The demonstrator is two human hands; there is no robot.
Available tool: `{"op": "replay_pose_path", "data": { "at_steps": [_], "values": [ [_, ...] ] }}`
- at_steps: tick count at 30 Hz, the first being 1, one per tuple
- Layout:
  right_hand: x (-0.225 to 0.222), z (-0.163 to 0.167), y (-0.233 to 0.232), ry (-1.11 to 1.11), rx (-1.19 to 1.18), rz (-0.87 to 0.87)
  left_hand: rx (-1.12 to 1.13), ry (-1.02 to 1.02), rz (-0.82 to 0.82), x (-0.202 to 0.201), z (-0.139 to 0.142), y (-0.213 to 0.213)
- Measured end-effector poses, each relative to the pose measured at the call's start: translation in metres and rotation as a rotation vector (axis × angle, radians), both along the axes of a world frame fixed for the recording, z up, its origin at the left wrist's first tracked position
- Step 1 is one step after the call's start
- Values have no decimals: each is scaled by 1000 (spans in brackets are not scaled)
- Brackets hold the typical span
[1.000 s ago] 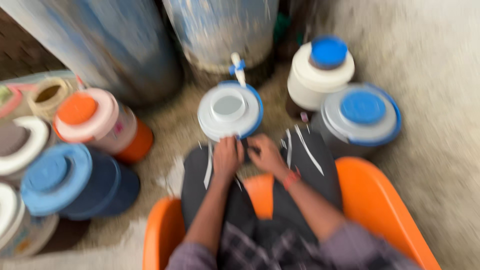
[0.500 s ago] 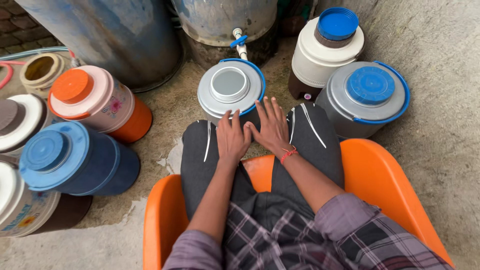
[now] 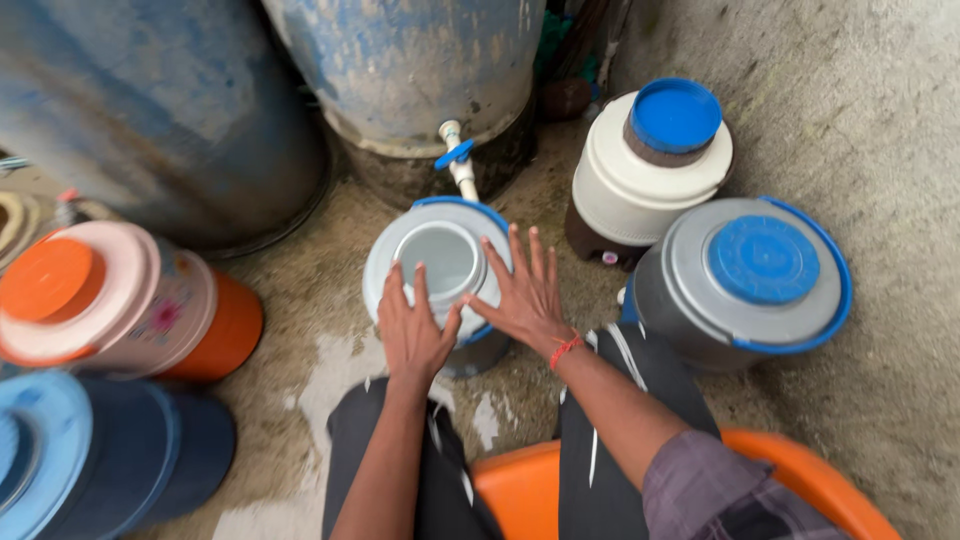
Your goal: The person holds a blue and grey insulated water cooler under a tap and fills it with water. They close and press the lid onto the cooler, shake and tilt the filled container, then sit on an orange chair and handle the lid and inner cup while the cooler rests on their lap.
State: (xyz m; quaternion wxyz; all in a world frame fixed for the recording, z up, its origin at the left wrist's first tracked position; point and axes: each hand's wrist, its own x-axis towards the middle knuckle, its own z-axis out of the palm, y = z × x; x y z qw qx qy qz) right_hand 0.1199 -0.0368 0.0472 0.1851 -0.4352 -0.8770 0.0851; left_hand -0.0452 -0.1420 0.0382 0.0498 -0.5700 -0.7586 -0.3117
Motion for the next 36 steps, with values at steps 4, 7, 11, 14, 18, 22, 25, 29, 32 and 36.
{"op": "replay_pose_path", "data": {
  "at_steps": [4,7,11,14,18,22,25,29,32,36],
  "values": [
    [-14,3,22,0,-209,-128,-77,-63,134,-14,-21,30],
    [-32,9,35,-31,-414,-188,-89,-208,323,-21,-37,52],
    [-44,5,37,-113,-582,-176,-221,-639,635,-24,-52,74],
    [-44,-9,30,-164,-628,-164,-439,-553,684,-20,-58,78],
    [-42,-29,32,-82,-535,-184,-460,-488,693,-16,-61,76],
    [-46,-35,37,77,-550,-301,-370,-401,676,-16,-67,70],
    [-49,-28,39,97,-775,-412,-320,-373,659,-20,-73,69],
    [-49,-11,40,124,-819,-449,-323,-446,691,-34,-74,65],
    [-46,4,42,123,-794,-424,-317,-445,704,-51,-72,63],
    [-36,18,56,35,-804,-419,-285,-405,615,-49,-73,60]
  ]
}}
